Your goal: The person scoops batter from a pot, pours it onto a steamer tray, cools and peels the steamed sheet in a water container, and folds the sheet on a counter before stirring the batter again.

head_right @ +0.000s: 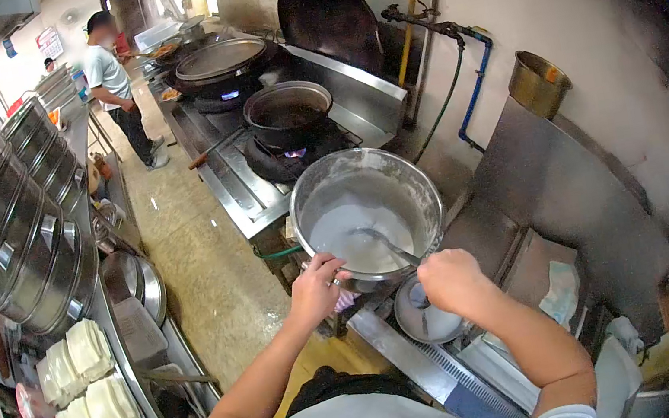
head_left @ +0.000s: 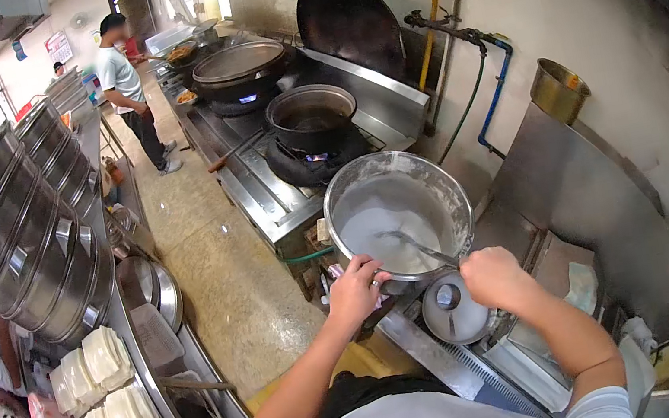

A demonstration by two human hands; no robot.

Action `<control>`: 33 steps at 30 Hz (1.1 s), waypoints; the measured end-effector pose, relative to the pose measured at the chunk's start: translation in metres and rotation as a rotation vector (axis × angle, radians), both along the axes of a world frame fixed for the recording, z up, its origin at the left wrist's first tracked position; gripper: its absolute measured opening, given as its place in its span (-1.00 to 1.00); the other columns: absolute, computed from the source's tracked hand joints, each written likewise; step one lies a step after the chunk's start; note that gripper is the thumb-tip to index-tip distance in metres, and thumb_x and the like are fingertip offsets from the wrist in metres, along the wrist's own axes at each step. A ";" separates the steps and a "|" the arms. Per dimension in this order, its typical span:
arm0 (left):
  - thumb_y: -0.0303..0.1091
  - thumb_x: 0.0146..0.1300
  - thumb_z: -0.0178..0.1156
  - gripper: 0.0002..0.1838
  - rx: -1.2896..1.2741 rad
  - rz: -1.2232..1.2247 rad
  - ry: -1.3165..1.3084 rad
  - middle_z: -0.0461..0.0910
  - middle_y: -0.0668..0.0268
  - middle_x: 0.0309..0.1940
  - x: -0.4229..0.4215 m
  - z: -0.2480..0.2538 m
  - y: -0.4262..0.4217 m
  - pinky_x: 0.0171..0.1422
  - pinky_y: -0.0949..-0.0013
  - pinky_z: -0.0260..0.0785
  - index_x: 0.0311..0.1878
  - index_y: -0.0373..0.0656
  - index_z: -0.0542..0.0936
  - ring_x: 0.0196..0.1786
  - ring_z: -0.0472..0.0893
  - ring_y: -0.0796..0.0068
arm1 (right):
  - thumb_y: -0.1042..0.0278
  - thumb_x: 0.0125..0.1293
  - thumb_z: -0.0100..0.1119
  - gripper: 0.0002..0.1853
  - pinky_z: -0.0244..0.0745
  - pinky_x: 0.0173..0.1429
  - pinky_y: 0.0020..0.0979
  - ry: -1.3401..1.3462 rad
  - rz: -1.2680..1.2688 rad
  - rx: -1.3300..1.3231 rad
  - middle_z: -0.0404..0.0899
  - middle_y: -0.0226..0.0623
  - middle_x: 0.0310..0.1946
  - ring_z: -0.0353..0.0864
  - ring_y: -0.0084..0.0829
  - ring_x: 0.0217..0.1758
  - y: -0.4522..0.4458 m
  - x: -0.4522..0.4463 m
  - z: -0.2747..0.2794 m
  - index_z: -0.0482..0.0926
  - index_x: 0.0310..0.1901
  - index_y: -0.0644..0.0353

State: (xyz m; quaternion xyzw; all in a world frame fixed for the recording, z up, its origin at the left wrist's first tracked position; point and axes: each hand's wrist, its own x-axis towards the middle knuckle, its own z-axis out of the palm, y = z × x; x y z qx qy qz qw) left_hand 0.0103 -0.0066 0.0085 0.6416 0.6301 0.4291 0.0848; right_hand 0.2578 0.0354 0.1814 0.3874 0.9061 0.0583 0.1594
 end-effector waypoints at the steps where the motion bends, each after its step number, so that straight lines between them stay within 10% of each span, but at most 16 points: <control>1: -0.06 0.34 0.39 -0.69 -0.001 0.002 -0.002 0.67 0.34 0.03 0.000 0.000 0.000 -0.10 0.08 0.61 -0.01 -0.03 0.75 -0.11 0.75 0.10 | 0.44 0.16 0.25 -0.86 0.73 -0.04 -0.11 -0.042 0.021 -0.021 0.78 -0.01 -0.29 0.83 -0.05 -0.17 -0.003 -0.002 0.014 0.78 -0.32 0.21; 7: -0.08 0.34 0.39 -0.71 0.020 -0.004 -0.001 0.67 0.31 0.03 0.001 0.000 -0.002 -0.11 0.06 0.61 -0.01 -0.02 0.75 -0.12 0.75 0.08 | 0.44 0.14 0.24 -0.85 0.73 -0.02 -0.09 -0.079 0.053 -0.095 0.79 -0.02 -0.31 0.83 -0.06 -0.17 -0.002 -0.015 0.041 0.79 -0.32 0.20; 20: -0.07 0.36 0.37 -0.71 0.031 -0.005 0.017 0.67 0.32 0.01 0.001 0.004 -0.001 -0.11 0.07 0.61 0.01 -0.01 0.75 -0.13 0.75 0.07 | 0.46 0.25 0.22 -0.78 0.77 -0.16 -0.15 0.115 -0.150 0.237 0.73 -0.02 -0.22 0.84 -0.08 -0.19 0.018 0.015 -0.083 0.62 -0.09 0.36; 33: -0.10 0.34 0.38 -0.73 0.005 0.017 0.000 0.67 0.34 0.04 0.002 -0.003 0.001 -0.09 0.05 0.63 0.00 0.00 0.76 -0.12 0.75 0.07 | 0.34 0.25 0.22 -0.75 0.69 0.11 -0.03 -0.048 -0.154 -0.247 0.75 0.17 -0.19 0.78 0.10 -0.03 0.032 -0.003 0.034 0.77 -0.22 0.35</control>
